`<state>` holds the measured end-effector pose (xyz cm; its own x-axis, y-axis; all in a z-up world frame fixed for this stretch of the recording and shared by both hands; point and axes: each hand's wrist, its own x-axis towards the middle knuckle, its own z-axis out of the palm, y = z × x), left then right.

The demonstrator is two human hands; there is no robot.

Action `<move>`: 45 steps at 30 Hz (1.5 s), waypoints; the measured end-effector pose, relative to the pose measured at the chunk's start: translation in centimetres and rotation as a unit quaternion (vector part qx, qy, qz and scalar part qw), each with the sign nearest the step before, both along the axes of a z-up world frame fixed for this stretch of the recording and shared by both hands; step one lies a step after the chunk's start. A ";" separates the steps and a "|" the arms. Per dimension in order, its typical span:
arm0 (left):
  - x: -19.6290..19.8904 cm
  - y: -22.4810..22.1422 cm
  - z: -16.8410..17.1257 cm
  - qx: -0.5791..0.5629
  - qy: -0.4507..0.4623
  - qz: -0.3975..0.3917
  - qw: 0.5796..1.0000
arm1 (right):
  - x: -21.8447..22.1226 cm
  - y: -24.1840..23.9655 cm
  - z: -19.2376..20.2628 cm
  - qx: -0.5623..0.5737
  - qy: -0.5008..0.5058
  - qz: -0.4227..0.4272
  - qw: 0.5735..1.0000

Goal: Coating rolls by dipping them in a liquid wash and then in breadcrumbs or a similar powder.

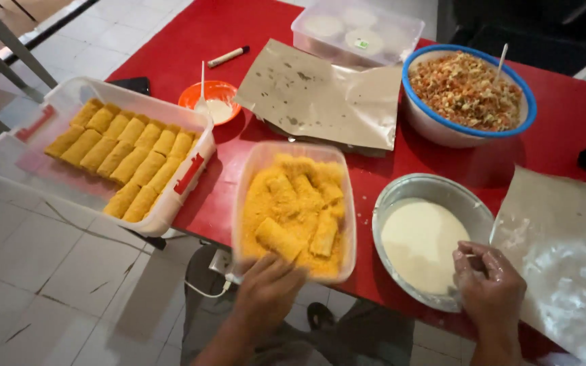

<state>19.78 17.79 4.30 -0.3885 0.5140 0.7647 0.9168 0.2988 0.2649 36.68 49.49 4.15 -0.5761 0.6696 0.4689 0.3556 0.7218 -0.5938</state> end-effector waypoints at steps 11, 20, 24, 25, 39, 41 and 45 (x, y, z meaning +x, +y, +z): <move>-0.8 1.7 -4.0 -0.081 0.058 0.026 0.995 | 0.0 0.8 0.0 0.008 0.014 0.006 1.000; -1.9 1.1 0.0 0.070 0.042 0.005 0.997 | 0.0 0.1 0.7 -0.007 0.021 0.022 1.000; -1.7 -1.4 -3.9 -0.054 0.056 0.057 0.995 | -0.2 0.3 0.5 0.013 -0.002 0.038 0.999; -2.4 -1.2 -5.3 -0.071 0.102 0.062 0.990 | -0.3 0.4 0.5 0.017 -0.001 0.043 0.999; 0.4 -2.1 -1.9 0.027 0.011 0.018 0.999 | 0.9 -0.1 4.2 0.123 0.035 0.068 0.989; 0.6 -2.1 -1.6 0.057 -0.020 0.016 0.998 | 1.2 -0.3 4.6 0.130 0.035 0.082 0.987; -0.3 -1.8 -3.0 -0.040 0.009 0.045 0.998 | 1.7 -0.6 5.2 0.151 0.026 0.072 0.986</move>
<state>19.52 16.03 1.30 -0.4232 0.5368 0.7299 0.8893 0.4001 0.2214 38.35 48.88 9.32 -0.6247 0.4079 0.6658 0.2106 0.9091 -0.3593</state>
